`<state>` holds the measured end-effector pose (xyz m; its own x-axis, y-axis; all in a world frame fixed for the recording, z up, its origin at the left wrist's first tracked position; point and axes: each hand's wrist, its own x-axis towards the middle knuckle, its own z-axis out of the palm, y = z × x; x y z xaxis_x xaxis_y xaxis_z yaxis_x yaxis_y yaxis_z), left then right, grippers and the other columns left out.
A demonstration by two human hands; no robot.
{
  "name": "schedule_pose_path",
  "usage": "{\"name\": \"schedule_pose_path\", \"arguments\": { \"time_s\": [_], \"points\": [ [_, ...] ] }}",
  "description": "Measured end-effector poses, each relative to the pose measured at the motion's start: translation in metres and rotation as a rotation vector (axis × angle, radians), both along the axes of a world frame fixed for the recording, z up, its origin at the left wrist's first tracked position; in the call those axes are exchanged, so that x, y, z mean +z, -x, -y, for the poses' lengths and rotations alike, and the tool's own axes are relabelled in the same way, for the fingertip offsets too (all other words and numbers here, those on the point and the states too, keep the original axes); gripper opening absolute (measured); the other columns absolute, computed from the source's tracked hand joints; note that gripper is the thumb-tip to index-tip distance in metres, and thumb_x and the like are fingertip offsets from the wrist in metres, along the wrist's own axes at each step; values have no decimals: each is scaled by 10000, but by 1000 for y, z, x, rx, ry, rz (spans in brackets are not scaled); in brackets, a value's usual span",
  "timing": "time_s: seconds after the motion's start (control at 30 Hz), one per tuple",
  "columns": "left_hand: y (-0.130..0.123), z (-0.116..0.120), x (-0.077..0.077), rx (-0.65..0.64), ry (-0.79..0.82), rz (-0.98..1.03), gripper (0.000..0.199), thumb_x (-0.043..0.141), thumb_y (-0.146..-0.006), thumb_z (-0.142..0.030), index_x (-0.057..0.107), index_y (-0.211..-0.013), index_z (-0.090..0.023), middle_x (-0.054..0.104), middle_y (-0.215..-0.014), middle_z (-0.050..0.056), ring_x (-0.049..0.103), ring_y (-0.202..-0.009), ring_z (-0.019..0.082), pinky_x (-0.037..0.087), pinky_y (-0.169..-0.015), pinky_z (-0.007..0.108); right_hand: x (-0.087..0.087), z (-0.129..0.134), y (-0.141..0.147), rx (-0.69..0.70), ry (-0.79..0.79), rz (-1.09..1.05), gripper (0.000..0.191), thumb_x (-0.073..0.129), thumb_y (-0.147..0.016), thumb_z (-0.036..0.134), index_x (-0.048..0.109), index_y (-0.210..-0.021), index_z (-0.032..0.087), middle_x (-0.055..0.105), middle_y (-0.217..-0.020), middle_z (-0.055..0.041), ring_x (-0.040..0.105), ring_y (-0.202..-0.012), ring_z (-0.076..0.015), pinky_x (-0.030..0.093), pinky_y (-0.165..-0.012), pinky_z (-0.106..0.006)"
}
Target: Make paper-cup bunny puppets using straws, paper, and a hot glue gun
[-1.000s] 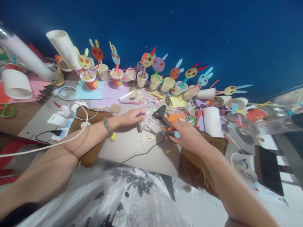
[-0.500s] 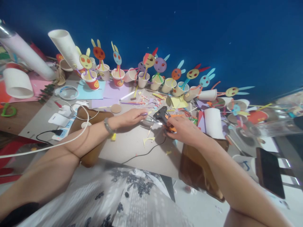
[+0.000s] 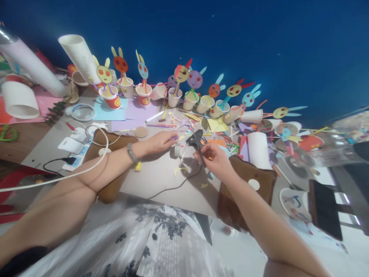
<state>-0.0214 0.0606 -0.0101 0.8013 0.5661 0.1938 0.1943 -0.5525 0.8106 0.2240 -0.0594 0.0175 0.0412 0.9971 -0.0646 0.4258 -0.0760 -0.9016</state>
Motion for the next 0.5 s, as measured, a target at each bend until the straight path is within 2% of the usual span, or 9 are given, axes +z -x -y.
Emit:
{"name": "schedule_pose_path", "arguments": {
  "time_s": [0.13,0.23,0.33,0.5],
  "points": [
    [1,-1,-1,9,-8,-26,110,509,-966,-267,540,-886,-199,613,-870,30,539,-804,187,418,-805,308,-6,-1,18,-78,36,-72,535,902,-623,615,514,-769,277,698,-749,-26,648,-682,-219,517,-621,-363],
    [2,-1,1,-2,15,-18,118,492,-958,-243,514,-848,-205,587,-823,12,525,-776,175,400,-773,299,3,-5,11,-53,-43,109,493,889,-635,580,528,-763,270,684,-743,-25,599,-643,-198,482,-614,-356],
    [3,-1,3,-28,31,18,115,474,-956,-234,498,-847,-207,600,-841,17,540,-791,176,399,-783,301,17,-5,-5,43,-125,397,360,825,-711,509,569,-757,260,660,-739,-24,574,-648,-193,462,-640,-356],
    [4,-1,4,-66,45,38,110,469,-969,-264,502,-881,-208,628,-864,29,563,-803,188,403,-797,308,28,-2,-25,262,-77,659,266,746,-773,437,557,-737,254,662,-711,-11,601,-660,-201,434,-678,-358]
  ]
}}
